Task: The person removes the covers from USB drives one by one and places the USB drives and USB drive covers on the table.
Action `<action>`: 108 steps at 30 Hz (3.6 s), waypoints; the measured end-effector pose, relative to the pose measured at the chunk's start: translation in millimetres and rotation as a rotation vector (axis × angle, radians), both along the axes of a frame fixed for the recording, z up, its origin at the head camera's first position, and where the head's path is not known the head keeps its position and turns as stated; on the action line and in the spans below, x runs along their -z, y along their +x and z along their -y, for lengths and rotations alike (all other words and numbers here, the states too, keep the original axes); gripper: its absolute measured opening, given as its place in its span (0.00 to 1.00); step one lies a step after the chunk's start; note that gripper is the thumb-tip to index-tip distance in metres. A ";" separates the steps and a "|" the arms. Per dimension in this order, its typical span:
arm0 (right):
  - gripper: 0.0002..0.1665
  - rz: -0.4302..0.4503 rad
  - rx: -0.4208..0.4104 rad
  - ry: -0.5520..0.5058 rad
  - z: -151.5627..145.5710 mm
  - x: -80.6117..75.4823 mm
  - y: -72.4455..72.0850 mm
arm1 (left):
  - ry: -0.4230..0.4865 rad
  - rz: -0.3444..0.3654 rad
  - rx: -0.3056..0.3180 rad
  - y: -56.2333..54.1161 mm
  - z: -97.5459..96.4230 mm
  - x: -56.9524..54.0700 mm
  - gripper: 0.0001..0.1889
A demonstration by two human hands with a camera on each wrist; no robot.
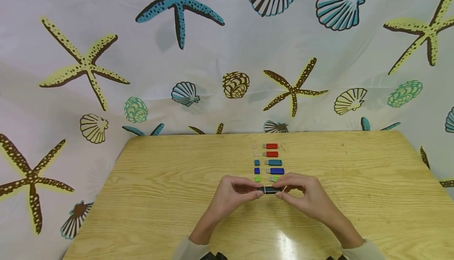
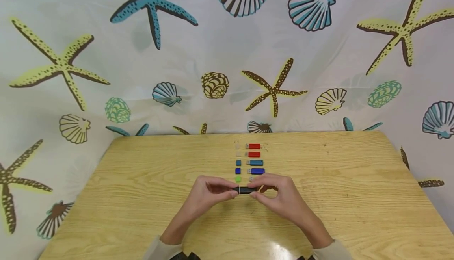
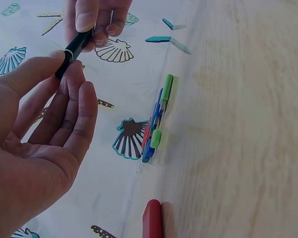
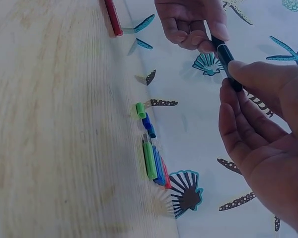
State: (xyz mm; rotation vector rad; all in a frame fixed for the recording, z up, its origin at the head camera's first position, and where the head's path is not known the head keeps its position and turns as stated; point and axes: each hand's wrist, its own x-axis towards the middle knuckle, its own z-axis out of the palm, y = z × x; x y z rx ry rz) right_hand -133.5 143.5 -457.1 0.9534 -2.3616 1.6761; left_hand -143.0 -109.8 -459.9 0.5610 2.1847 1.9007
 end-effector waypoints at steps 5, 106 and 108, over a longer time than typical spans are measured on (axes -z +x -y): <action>0.11 0.048 -0.013 0.008 -3.4 -0.8 0.3 | 0.002 -0.007 0.016 1.0 -1.2 -1.7 0.09; 0.09 0.251 0.342 0.224 -13.5 39.2 -20.1 | -0.672 -0.156 -0.136 -30.3 -21.1 19.2 0.03; 0.09 0.246 0.345 0.239 -12.9 39.8 -20.3 | -0.691 -0.147 -0.141 -29.9 -23.2 19.1 0.04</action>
